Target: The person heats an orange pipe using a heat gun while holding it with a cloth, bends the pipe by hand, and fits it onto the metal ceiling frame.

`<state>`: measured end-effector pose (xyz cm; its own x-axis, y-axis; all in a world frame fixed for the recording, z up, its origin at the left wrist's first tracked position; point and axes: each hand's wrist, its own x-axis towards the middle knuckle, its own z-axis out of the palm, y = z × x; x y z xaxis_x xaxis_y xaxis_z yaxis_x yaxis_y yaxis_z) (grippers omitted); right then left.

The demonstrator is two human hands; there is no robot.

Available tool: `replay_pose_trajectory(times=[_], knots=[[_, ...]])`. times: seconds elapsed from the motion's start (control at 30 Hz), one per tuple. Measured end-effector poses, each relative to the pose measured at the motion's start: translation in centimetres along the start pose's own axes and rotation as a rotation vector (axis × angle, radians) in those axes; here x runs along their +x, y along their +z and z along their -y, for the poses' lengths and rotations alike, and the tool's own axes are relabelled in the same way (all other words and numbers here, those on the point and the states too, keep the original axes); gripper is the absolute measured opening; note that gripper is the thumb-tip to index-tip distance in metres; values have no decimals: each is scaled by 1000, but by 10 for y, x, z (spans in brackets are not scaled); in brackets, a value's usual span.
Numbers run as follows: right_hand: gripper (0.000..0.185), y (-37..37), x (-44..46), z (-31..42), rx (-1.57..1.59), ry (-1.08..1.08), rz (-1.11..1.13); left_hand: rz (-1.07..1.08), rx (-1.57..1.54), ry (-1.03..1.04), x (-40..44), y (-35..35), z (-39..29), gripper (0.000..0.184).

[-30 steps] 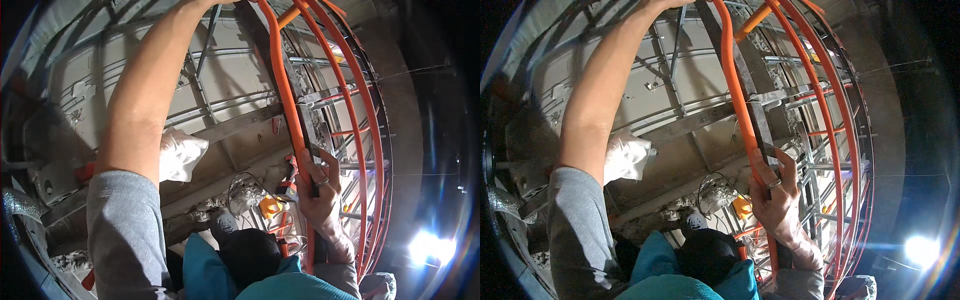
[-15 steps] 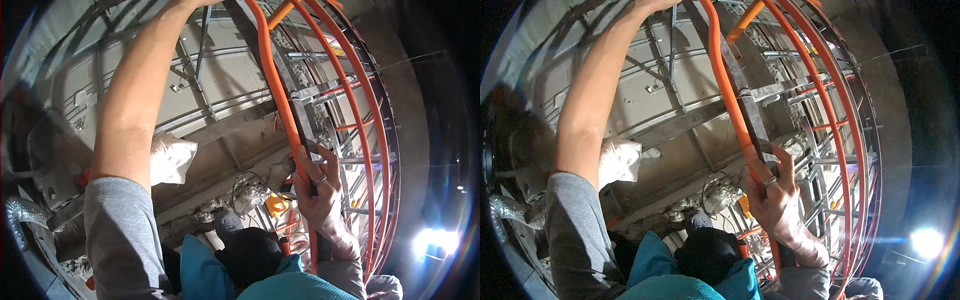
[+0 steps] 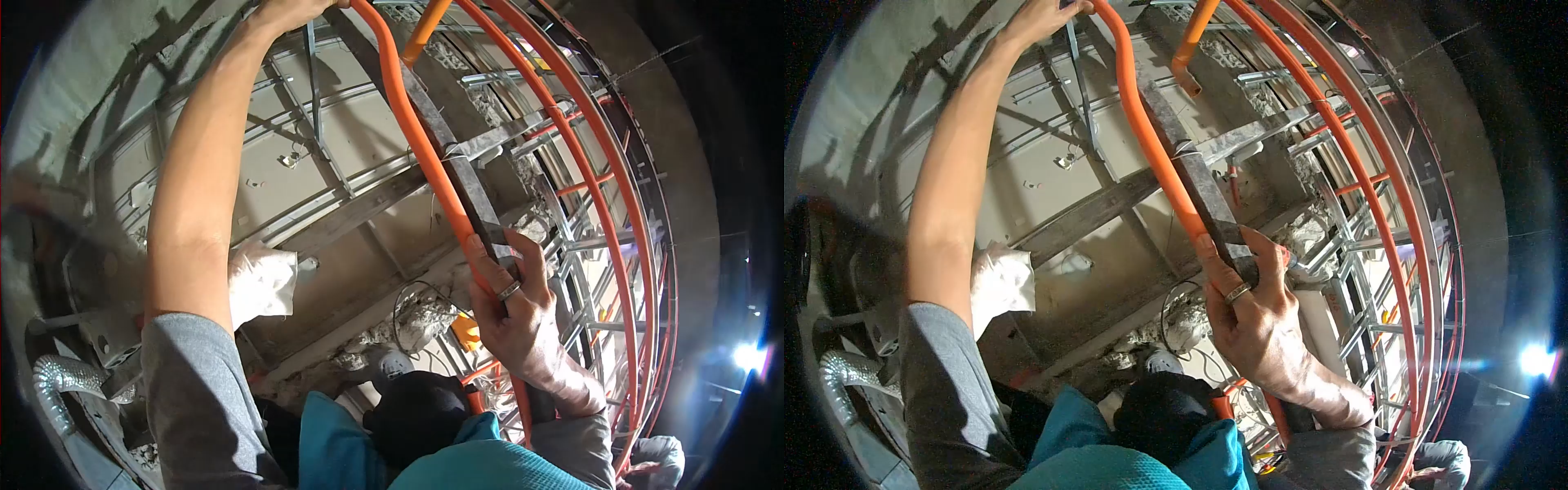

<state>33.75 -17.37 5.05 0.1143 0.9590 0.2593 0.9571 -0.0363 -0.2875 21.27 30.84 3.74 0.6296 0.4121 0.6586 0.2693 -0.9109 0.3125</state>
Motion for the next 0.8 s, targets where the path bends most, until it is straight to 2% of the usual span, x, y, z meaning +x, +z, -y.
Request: replay_pose_trajectory(times=[0.13, 0.33, 0.4, 0.53, 0.6, 0.73, 0.8], knots=[[56, -6, 1, 4, 31, 65, 40, -63, 6, -5, -1, 6, 3, 28], [58, -4, 2, 0, 28, -4, -2, -42, 25, -10, -1, 10, 13, 30], [59, -8, 1, 3, 58, 75, 70, -57, 32, -12, 0, 8, 11, 30], [58, -5, 2, -2, 120, 9, 42, -42, 21, -2, 0, 6, 9, 31], [57, -4, 1, -3, 83, -18, 19, 25, -6, -109, 1, 5, 7, 32], [56, -5, 0, -3, 108, 11, 12, 28, -4, -72, 3, 10, 25, 35], [55, -5, 0, -3, 111, 23, 22, 18, 118, 0, 5, 20, 47, 46]])
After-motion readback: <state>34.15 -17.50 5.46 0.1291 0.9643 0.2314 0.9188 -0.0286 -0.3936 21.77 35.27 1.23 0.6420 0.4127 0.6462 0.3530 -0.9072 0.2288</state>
